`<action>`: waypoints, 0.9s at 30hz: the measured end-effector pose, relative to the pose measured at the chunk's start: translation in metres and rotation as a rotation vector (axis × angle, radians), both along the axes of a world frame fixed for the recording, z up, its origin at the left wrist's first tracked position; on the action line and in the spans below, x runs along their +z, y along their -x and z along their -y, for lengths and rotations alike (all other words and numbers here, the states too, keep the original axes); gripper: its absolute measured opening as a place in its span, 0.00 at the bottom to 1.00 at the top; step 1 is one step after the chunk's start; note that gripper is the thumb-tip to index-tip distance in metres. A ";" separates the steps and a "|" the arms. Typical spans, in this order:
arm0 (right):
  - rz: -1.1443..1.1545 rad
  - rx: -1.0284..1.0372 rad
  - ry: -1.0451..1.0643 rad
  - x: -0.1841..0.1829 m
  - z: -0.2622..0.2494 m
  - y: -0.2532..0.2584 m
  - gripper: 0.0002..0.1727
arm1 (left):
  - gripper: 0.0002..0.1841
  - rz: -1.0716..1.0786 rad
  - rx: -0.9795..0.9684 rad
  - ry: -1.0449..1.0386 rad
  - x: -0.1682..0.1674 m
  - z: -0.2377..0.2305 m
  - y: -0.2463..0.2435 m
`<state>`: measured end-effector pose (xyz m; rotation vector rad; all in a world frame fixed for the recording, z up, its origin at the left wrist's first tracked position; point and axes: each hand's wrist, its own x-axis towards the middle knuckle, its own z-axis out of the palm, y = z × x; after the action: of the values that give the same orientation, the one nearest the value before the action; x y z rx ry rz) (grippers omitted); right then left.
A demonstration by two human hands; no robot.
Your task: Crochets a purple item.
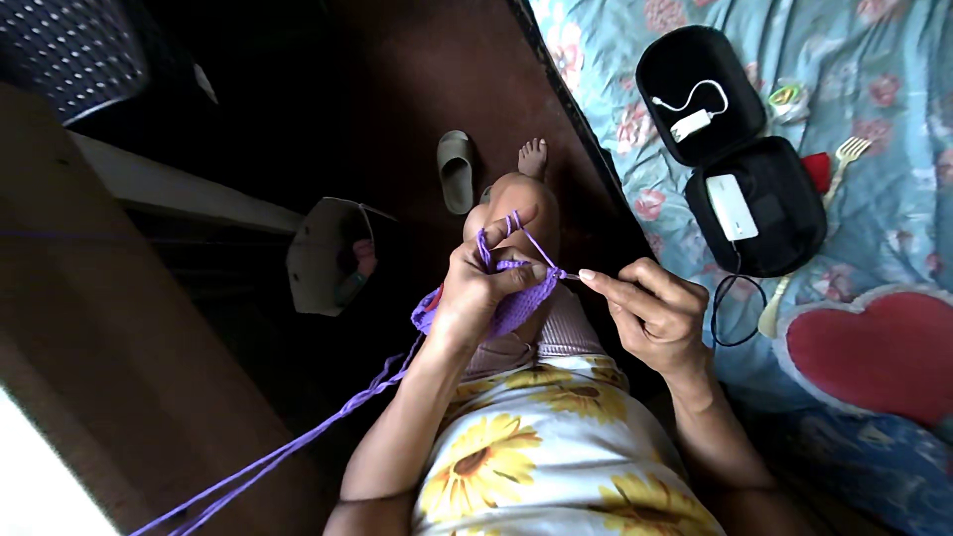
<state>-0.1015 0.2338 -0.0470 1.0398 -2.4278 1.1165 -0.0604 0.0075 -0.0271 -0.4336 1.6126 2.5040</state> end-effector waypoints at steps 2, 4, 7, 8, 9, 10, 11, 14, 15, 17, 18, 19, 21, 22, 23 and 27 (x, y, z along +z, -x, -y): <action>-0.010 -0.011 -0.017 0.001 0.001 -0.001 0.15 | 0.32 -0.008 0.000 0.000 -0.001 0.000 -0.001; -0.030 -0.018 -0.029 0.002 0.001 -0.002 0.15 | 0.32 -0.011 -0.001 0.003 -0.001 0.000 -0.001; -0.057 -0.027 -0.045 0.002 0.003 -0.002 0.15 | 0.32 -0.012 -0.005 0.006 0.000 -0.001 -0.001; -0.052 -0.022 -0.036 0.001 0.003 -0.003 0.15 | 0.32 -0.012 -0.006 0.001 0.000 -0.001 -0.001; -0.031 -0.011 -0.017 0.001 0.002 -0.003 0.15 | 0.32 -0.007 -0.008 -0.013 0.000 -0.001 -0.001; 0.001 0.003 0.014 -0.001 0.002 -0.002 0.15 | 0.32 -0.001 -0.012 -0.031 0.000 -0.002 -0.001; 0.037 0.016 0.046 -0.002 0.002 -0.002 0.14 | 0.32 0.006 -0.019 -0.049 -0.001 -0.002 -0.001; 0.100 0.031 0.091 -0.006 0.003 -0.002 0.13 | 0.32 0.013 -0.023 -0.086 -0.002 -0.002 0.000; 0.111 0.026 0.097 -0.006 0.004 -0.003 0.13 | 0.32 0.016 -0.015 -0.089 -0.002 -0.002 0.000; 0.147 -0.002 0.112 -0.006 0.006 -0.007 0.13 | 0.32 -0.006 0.016 -0.023 -0.002 -0.005 -0.002; 0.182 -0.027 0.118 -0.004 0.008 -0.009 0.13 | 0.33 -0.057 0.046 0.066 -0.002 -0.009 -0.004; 0.229 -0.055 0.124 -0.001 0.011 -0.013 0.13 | 0.34 -0.156 0.100 0.182 -0.004 -0.016 -0.006; 0.370 -0.090 0.161 0.010 0.019 -0.019 0.14 | 0.35 -0.448 0.216 0.399 -0.016 -0.031 -0.010; 0.463 -0.088 0.199 0.015 0.023 -0.022 0.15 | 0.32 -0.588 0.258 0.497 -0.025 -0.038 -0.011; 0.578 -0.067 0.262 0.020 0.026 -0.022 0.16 | 0.27 -0.697 0.293 0.564 -0.032 -0.043 -0.011; 0.998 0.011 0.617 0.021 0.031 -0.019 0.18 | 0.22 -0.724 0.326 0.454 -0.035 -0.051 -0.012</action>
<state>-0.0825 0.2024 -0.0264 0.2920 -2.3084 2.6157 -0.0480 0.0581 -0.0623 0.2446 2.5805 2.6822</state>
